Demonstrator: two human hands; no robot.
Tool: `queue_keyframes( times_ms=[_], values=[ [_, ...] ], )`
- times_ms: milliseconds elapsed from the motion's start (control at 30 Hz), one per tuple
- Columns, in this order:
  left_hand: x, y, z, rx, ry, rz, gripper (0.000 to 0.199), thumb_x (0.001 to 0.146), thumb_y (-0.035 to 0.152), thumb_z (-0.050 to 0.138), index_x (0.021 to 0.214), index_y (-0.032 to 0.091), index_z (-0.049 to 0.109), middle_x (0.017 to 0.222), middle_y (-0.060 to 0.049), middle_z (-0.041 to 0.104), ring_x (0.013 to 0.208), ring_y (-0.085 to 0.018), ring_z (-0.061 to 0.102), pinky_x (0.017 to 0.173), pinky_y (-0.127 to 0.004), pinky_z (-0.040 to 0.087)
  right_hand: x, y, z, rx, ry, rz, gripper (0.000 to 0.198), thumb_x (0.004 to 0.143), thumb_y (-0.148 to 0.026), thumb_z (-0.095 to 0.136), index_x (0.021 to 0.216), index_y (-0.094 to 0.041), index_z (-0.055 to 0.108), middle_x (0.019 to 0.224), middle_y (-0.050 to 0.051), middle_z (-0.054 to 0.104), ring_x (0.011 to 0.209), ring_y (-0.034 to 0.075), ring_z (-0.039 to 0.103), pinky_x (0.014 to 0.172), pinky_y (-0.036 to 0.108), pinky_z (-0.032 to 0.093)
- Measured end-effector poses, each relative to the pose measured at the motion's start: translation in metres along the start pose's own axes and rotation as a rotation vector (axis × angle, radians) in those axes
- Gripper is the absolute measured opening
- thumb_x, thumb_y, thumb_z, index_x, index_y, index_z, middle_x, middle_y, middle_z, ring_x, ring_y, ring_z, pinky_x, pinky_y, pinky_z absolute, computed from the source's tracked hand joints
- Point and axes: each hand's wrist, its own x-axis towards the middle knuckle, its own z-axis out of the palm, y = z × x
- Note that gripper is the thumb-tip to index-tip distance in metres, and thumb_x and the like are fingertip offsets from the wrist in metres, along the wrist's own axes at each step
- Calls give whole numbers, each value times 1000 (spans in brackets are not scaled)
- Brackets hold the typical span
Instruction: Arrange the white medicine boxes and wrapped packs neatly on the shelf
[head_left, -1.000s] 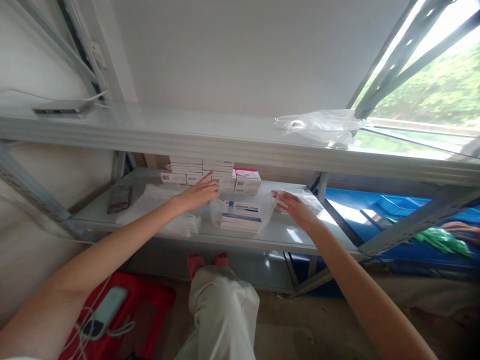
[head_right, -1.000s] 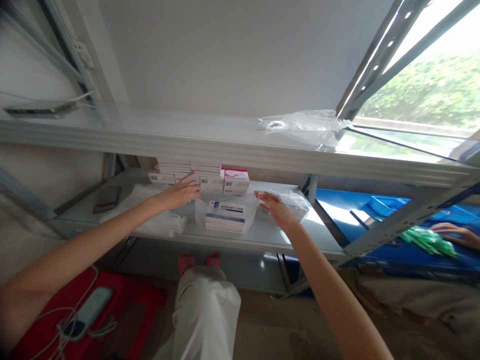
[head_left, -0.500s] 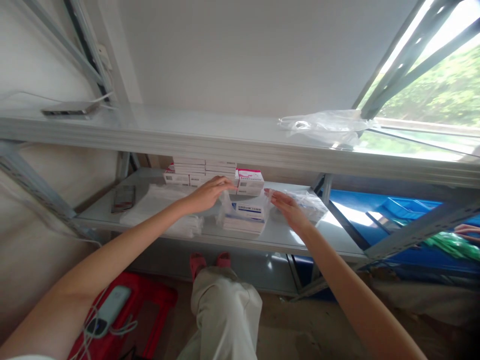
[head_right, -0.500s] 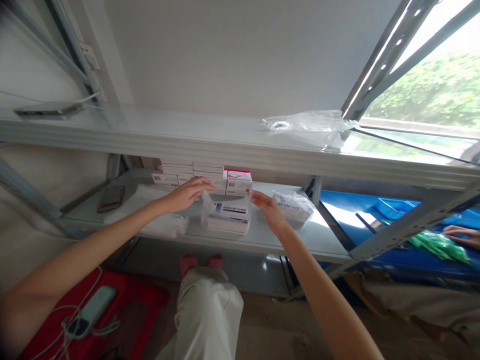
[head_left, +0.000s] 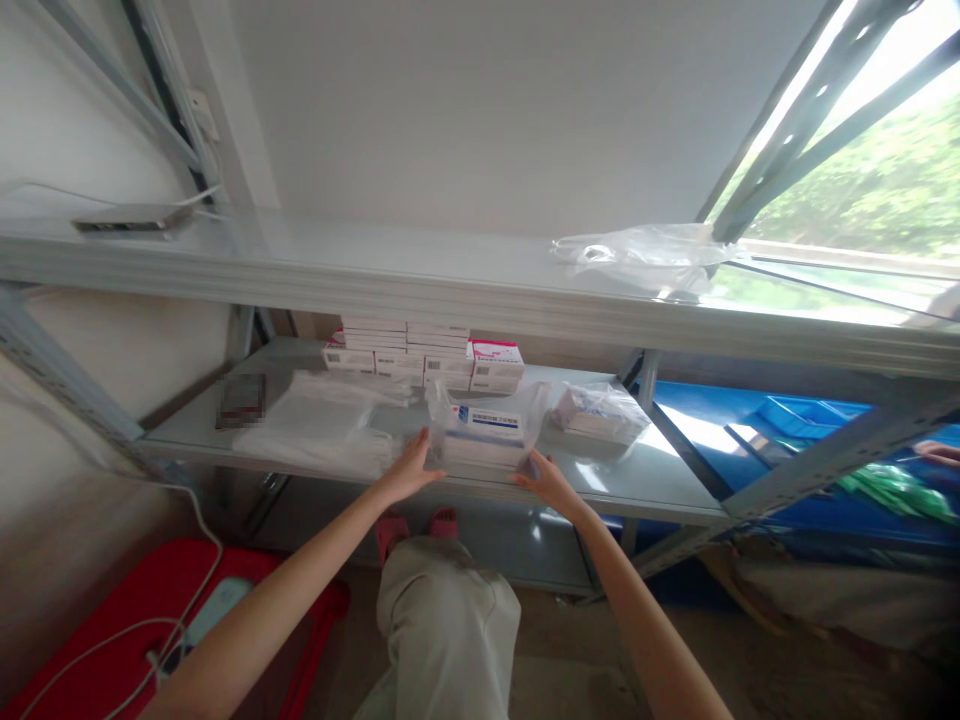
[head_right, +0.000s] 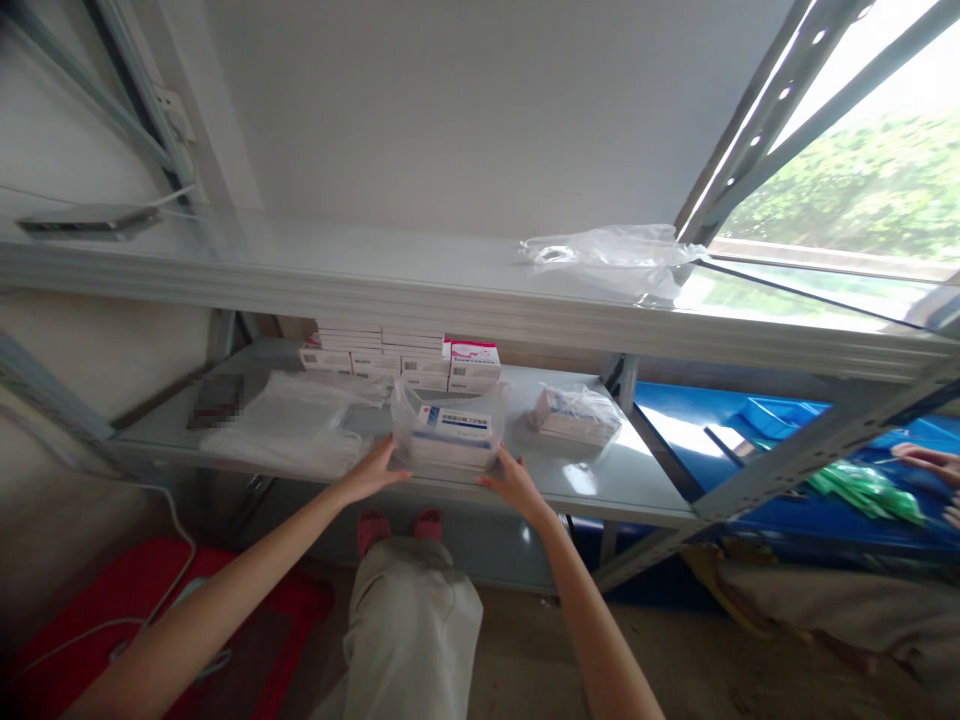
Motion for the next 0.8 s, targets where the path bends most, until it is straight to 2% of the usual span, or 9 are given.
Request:
queue_keyframes(
  times_ms=[100,200,333,467,567,667,733,800],
  values=[
    [1,18,18,102,22,-1,68,71,22,72,133,18,44,142,-16,46,134,-31,39,110,-48,32,5,-10,13,-153,13,1,41,74,-39,64,111,-20,64,109,9,71,106,29,62,108,49,29],
    [4,24,29,198,114,-18,59,73,19,73,126,16,49,133,-15,53,128,-30,46,105,-45,39,8,-18,16,-249,59,39,24,78,-36,61,93,-19,69,89,7,74,89,25,66,95,39,41],
    [6,21,39,290,239,14,43,74,26,76,111,16,58,116,-12,63,113,-28,57,98,-41,45,6,-27,17,-357,146,121,24,79,-42,61,82,-20,71,83,8,74,80,24,66,73,30,43],
    [7,22,47,335,333,-19,33,75,27,75,103,15,61,103,-10,66,103,-27,59,91,-40,47,4,-36,24,-346,234,160,26,82,-42,56,81,-21,72,78,7,74,74,22,65,68,30,41],
    [8,26,49,385,343,-82,28,79,30,71,100,13,63,97,-12,66,99,-28,58,86,-41,47,3,-37,26,-327,281,181,28,83,-43,55,80,-22,72,77,7,73,73,24,65,70,33,43],
    [9,30,46,426,299,-128,28,83,34,66,101,12,63,97,-13,65,100,-31,56,85,-43,46,2,-30,23,-319,272,109,25,82,-44,57,84,-24,72,82,6,74,80,25,66,87,40,43],
    [9,32,42,438,274,-145,30,83,36,66,103,14,63,103,-14,64,104,-33,54,87,-45,44,1,-24,20,-331,263,30,23,80,-42,61,93,-26,71,96,6,74,96,26,65,104,48,32],
    [8,32,38,454,273,-157,37,81,40,67,108,15,62,114,-16,61,111,-35,50,91,-48,41,0,-18,16,-340,252,-17,28,79,-39,63,104,-27,68,115,6,69,115,27,57,111,55,19]
  ],
)
